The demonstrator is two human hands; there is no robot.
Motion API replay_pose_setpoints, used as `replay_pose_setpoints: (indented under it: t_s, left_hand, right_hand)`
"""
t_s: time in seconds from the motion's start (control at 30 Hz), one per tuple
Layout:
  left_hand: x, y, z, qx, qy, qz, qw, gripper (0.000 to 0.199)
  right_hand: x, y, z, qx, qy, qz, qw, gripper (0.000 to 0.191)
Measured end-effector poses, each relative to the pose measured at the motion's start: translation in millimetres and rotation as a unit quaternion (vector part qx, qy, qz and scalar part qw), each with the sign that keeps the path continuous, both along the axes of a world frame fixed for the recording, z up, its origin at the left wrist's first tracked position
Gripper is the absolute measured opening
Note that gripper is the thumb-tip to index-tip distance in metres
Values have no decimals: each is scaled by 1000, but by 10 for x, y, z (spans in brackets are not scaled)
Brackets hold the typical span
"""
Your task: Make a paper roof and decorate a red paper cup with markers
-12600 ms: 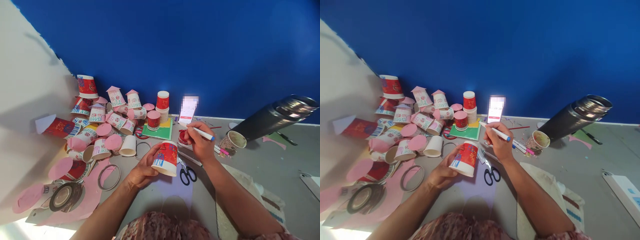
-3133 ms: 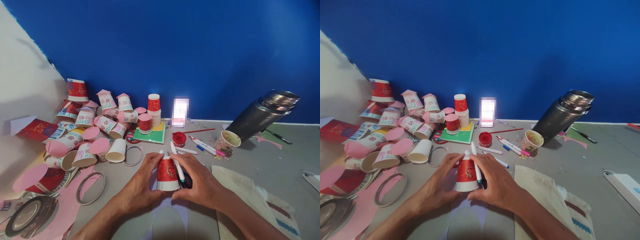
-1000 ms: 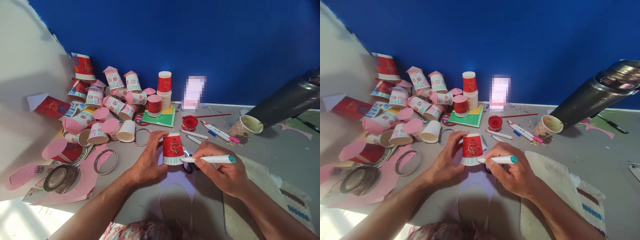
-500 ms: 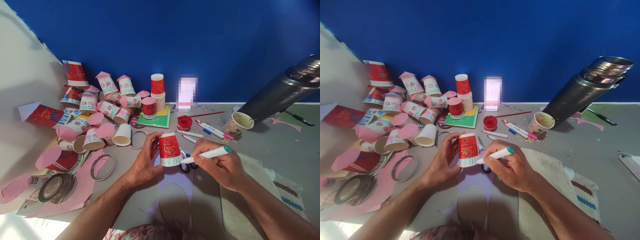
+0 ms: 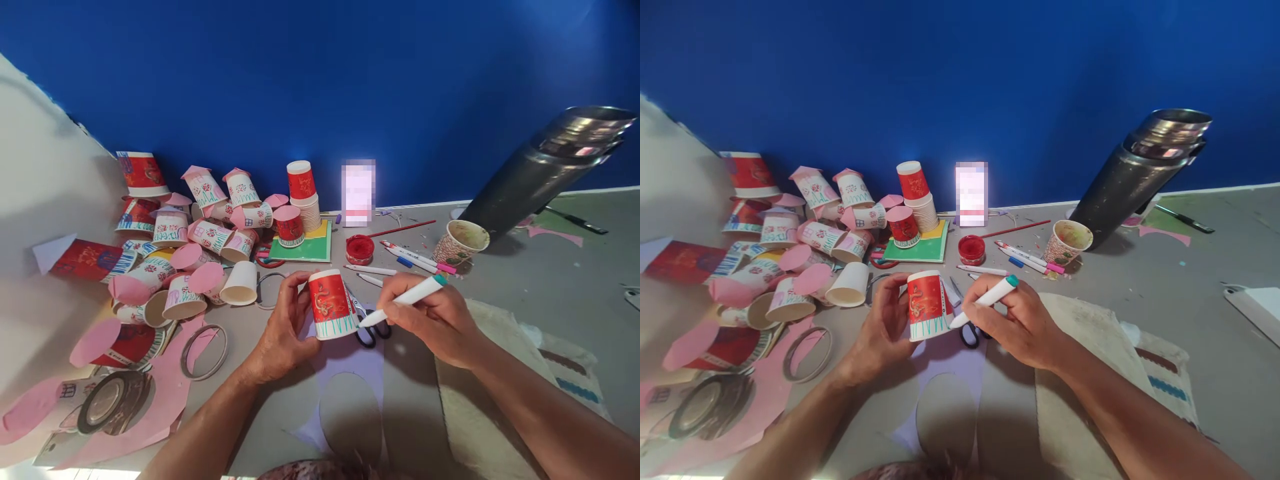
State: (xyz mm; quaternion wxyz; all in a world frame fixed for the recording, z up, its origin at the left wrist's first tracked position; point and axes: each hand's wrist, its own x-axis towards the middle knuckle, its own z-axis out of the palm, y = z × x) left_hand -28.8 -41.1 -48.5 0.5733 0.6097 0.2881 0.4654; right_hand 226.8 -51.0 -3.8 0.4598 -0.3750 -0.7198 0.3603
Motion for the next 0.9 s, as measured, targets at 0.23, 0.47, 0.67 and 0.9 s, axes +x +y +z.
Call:
replay_pose_setpoints:
  t_s: [0.23,0.47,0.67,0.9]
  left_hand:
    - [-31,-15,22,87,107,38,990,92]
    - [-52,-28,72,135,191,65,970,92]
    - [-36,-49,102,147,221,73,961,89]
    - [-35,-62,106,190,252,83,945,91]
  right_hand:
    - [-17,-31,-1,1,34,-55,998,12]
    - [-133,-76,6,59,-8,-28,998,9]
    - [-168,-81,45,72,-44,7,996,12]
    - [-133,-96,-22,58,-25,-30,998,8]
